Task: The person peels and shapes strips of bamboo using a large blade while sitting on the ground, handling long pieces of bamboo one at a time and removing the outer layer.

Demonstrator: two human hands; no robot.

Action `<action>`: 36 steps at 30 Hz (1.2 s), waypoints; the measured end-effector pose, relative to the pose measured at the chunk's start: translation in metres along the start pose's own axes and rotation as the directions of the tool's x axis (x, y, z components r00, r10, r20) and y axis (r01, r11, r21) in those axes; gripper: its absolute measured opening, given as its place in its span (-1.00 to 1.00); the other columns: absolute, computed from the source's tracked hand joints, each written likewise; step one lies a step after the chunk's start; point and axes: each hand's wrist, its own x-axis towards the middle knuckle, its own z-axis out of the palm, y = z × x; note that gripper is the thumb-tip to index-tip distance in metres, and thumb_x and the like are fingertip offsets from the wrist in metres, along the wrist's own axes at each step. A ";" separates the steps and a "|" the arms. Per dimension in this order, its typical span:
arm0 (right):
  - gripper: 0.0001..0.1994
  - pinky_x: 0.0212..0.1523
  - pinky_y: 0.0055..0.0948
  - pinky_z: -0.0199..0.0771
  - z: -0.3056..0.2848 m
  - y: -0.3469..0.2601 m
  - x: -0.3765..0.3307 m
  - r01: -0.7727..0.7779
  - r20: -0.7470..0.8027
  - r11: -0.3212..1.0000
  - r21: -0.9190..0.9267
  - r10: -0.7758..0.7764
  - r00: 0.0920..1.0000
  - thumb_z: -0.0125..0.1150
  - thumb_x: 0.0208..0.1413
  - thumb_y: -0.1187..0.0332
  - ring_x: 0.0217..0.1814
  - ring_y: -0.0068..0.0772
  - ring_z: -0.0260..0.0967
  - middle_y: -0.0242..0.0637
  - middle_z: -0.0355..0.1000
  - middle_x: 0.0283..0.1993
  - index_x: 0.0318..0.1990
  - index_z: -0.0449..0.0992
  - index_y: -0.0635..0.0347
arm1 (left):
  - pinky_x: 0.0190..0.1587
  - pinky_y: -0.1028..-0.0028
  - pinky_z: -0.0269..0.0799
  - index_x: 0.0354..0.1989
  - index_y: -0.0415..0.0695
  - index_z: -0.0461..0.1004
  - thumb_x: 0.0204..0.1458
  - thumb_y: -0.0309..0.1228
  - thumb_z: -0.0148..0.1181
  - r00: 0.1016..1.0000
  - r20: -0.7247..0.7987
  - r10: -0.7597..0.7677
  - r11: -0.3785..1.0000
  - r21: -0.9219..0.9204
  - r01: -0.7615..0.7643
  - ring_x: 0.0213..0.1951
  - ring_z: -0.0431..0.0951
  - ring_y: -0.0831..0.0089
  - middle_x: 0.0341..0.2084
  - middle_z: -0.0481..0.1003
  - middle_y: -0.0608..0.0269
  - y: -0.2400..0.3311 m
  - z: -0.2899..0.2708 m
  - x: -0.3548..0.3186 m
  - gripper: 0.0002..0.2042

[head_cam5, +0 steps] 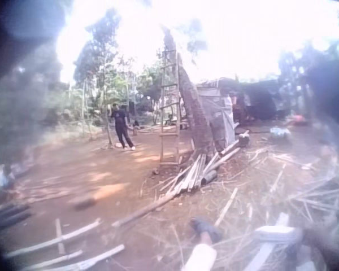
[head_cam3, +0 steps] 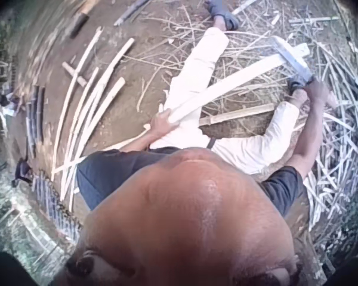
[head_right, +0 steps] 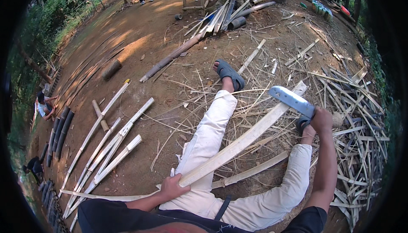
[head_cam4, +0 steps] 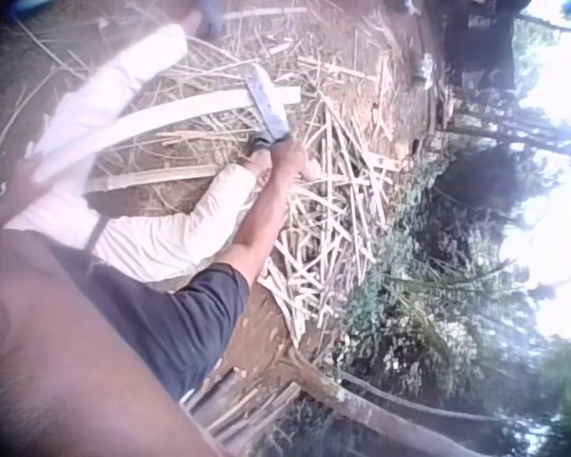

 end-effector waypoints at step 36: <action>-0.73 -0.25 -0.10 0.48 0.054 -0.174 -0.218 -0.180 0.007 0.553 0.814 0.300 0.954 0.37 -0.09 0.35 -0.28 0.10 0.52 -0.02 0.53 -0.38 -0.23 0.51 0.25 | -0.49 0.36 0.59 0.15 -0.36 0.26 0.36 0.07 -0.26 0.470 0.838 0.276 0.533 -0.540 0.651 -0.54 0.63 0.25 -0.24 0.57 -0.24 0.069 0.004 0.117 -0.38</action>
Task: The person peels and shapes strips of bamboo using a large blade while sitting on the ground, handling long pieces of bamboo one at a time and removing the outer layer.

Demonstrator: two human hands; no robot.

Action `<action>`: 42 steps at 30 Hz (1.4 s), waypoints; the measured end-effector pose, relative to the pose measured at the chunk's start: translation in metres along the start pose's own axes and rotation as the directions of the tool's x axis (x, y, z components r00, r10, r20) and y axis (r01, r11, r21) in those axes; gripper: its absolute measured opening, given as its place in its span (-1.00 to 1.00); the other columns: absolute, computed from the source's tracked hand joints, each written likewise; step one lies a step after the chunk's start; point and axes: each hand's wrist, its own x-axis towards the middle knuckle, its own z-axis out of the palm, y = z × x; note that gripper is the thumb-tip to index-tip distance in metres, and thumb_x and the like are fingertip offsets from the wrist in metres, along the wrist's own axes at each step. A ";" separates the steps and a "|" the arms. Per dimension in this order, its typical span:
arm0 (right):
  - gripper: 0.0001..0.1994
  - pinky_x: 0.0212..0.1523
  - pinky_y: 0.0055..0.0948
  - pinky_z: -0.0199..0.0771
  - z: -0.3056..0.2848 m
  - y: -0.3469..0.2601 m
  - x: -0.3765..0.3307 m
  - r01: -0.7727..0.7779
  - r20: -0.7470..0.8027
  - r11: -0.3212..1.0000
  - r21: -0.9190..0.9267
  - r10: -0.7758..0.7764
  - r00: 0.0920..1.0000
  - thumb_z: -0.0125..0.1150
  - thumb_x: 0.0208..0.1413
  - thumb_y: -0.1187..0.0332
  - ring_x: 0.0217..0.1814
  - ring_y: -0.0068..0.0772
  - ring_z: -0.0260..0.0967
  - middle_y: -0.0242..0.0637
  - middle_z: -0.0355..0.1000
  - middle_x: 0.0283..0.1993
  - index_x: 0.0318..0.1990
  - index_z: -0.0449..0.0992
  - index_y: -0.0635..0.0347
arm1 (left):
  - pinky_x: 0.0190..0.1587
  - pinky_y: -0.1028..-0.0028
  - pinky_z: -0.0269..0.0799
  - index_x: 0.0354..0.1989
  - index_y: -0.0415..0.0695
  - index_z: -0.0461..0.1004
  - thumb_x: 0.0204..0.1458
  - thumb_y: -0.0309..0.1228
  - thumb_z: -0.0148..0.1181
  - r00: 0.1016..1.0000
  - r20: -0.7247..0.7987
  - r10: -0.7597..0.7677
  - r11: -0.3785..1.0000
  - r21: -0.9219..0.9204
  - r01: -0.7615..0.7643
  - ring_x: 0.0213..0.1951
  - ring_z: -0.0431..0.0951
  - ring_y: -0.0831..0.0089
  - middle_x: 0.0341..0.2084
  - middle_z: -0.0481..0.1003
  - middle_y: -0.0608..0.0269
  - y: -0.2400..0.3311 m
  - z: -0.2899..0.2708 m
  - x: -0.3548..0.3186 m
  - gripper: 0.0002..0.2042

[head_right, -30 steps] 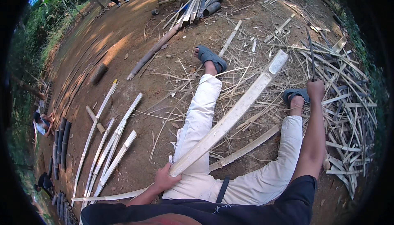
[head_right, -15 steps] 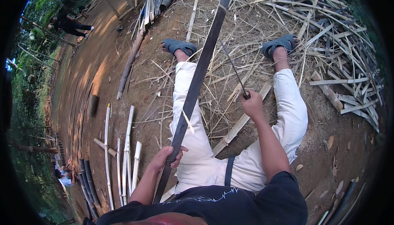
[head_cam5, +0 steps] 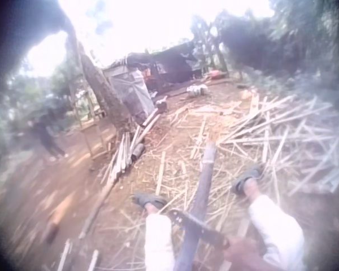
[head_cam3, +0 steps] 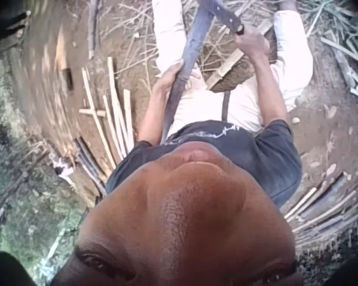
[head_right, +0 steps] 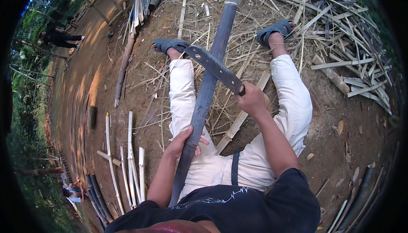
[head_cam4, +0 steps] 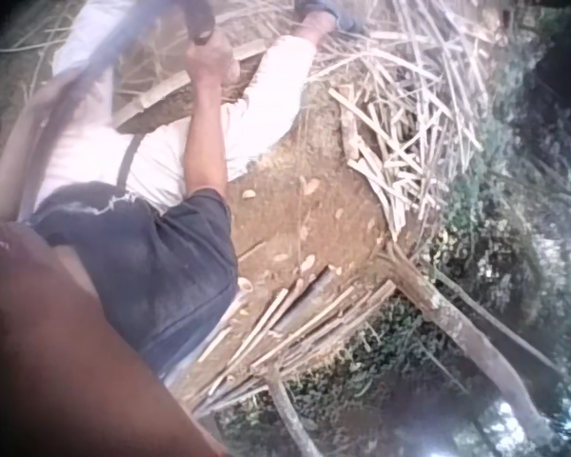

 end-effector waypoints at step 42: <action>-0.88 -0.27 -0.22 0.51 0.008 -0.082 0.000 0.623 0.531 0.677 -0.392 -0.387 0.754 0.15 -0.10 0.36 -0.39 -0.14 0.56 -0.14 0.51 -0.44 -0.40 0.46 0.18 | -0.56 0.52 0.28 -0.16 -0.28 0.53 0.37 -0.05 -0.09 0.809 -0.527 0.260 0.918 0.395 -0.038 -0.64 0.38 0.63 -0.64 0.44 0.34 -0.028 0.015 -0.004 -0.53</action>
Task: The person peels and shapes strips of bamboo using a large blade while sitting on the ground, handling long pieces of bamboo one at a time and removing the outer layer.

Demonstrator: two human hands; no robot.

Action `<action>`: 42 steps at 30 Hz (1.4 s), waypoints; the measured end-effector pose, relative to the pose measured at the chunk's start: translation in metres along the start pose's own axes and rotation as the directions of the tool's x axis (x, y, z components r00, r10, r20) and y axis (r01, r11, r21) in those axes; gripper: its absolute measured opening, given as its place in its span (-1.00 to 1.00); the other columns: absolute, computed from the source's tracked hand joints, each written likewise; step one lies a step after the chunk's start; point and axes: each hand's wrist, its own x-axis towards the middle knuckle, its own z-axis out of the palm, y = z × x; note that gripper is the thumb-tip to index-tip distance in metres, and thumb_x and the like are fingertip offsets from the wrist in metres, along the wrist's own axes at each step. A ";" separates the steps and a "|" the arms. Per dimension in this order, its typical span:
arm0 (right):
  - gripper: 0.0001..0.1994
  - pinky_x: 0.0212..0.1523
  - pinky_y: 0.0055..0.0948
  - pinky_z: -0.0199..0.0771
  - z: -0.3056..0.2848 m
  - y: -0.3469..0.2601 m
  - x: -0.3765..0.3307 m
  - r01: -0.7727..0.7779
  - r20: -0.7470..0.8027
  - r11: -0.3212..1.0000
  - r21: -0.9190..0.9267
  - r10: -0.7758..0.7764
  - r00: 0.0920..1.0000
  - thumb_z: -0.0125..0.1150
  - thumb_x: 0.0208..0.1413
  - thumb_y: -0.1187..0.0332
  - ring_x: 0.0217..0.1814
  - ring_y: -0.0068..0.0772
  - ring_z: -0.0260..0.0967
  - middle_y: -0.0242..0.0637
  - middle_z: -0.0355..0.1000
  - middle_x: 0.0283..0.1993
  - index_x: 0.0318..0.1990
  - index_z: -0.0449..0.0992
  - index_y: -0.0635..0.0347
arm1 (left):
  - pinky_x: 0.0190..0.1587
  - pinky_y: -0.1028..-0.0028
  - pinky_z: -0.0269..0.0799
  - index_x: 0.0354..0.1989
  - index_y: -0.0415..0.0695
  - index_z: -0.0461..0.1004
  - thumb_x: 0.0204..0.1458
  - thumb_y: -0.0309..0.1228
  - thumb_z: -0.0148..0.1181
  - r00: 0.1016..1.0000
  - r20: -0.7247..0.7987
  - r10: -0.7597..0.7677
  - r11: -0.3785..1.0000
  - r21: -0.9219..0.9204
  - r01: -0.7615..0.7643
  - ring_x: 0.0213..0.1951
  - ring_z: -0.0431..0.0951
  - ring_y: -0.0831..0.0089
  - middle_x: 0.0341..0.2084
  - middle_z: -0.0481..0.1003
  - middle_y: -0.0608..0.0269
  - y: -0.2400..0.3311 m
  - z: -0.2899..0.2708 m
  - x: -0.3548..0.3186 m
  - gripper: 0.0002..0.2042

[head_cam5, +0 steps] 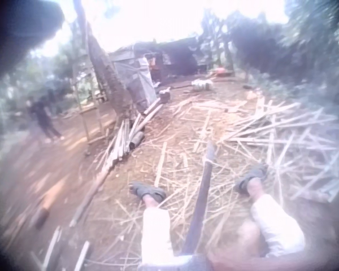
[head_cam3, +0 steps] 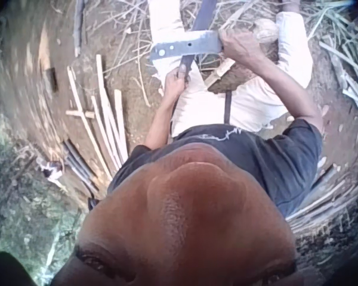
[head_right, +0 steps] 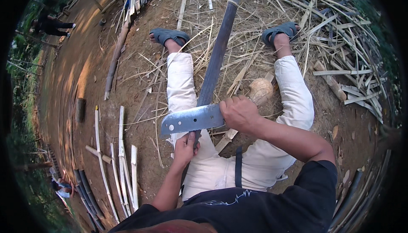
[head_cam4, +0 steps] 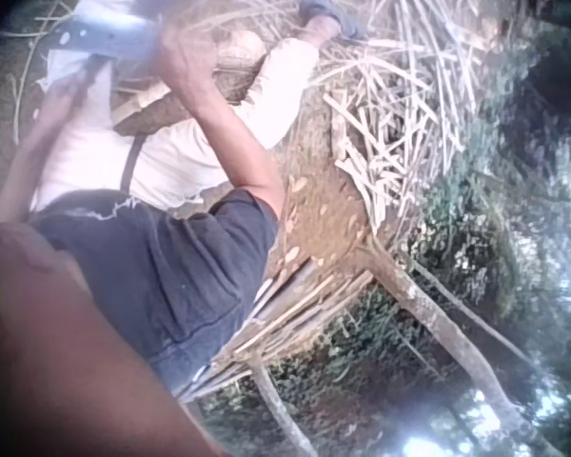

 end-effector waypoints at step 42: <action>-0.70 -0.03 -0.08 0.56 -0.115 0.239 0.120 -0.522 -0.028 0.812 -0.260 0.534 0.845 0.17 -0.08 0.38 -0.08 0.06 0.54 0.04 0.57 -0.16 -0.15 0.64 0.16 | -0.44 0.15 0.40 -0.32 -0.16 0.50 0.32 -0.14 0.01 0.974 -0.211 0.079 0.934 0.358 0.002 -0.56 0.56 0.07 -0.67 0.49 0.09 -0.036 -0.011 -0.087 -0.67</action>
